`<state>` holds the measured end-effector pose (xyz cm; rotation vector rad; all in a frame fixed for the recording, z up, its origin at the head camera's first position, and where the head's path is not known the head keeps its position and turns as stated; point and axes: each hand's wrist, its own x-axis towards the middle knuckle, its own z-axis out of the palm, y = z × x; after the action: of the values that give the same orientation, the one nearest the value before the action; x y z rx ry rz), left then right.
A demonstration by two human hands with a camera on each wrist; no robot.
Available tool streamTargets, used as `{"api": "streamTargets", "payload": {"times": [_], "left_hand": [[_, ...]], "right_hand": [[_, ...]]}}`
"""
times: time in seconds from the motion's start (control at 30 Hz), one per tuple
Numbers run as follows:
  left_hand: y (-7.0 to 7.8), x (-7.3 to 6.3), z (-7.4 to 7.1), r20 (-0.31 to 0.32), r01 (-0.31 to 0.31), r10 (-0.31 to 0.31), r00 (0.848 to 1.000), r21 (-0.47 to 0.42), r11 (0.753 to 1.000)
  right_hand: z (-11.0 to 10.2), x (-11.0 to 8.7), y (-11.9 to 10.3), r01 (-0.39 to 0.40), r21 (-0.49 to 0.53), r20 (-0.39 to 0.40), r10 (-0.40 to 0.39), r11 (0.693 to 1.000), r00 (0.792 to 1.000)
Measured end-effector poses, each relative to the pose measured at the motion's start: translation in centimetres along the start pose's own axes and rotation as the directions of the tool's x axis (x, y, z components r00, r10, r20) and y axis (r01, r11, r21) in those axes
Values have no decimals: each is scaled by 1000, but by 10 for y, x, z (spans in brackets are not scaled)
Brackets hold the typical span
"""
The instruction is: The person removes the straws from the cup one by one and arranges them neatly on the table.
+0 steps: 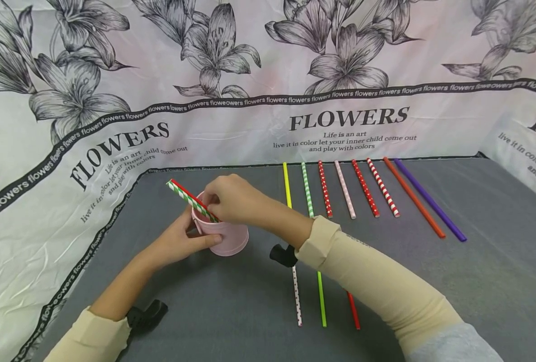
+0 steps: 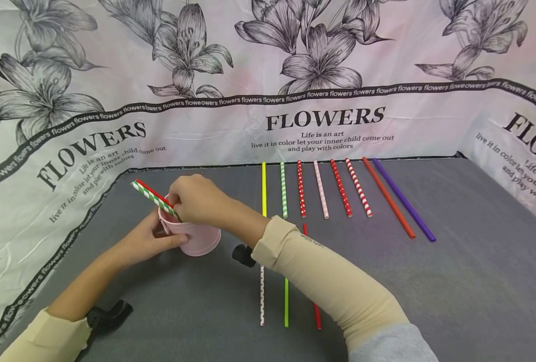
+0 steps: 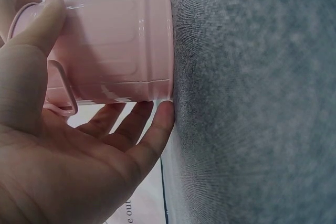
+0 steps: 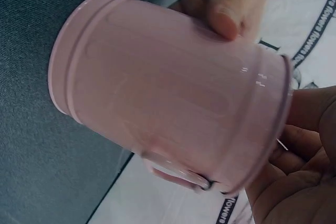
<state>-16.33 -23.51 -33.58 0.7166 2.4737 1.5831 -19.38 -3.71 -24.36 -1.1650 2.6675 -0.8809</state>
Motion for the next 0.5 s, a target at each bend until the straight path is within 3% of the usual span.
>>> {"api": "streamTargets", "payload": {"times": [0.5], "left_hand": [[-1,2,2,-5,-15,14,1000,-39,999]], "right_hand": [[5,15,-2,-88,-106,121,100,991,988]]}}
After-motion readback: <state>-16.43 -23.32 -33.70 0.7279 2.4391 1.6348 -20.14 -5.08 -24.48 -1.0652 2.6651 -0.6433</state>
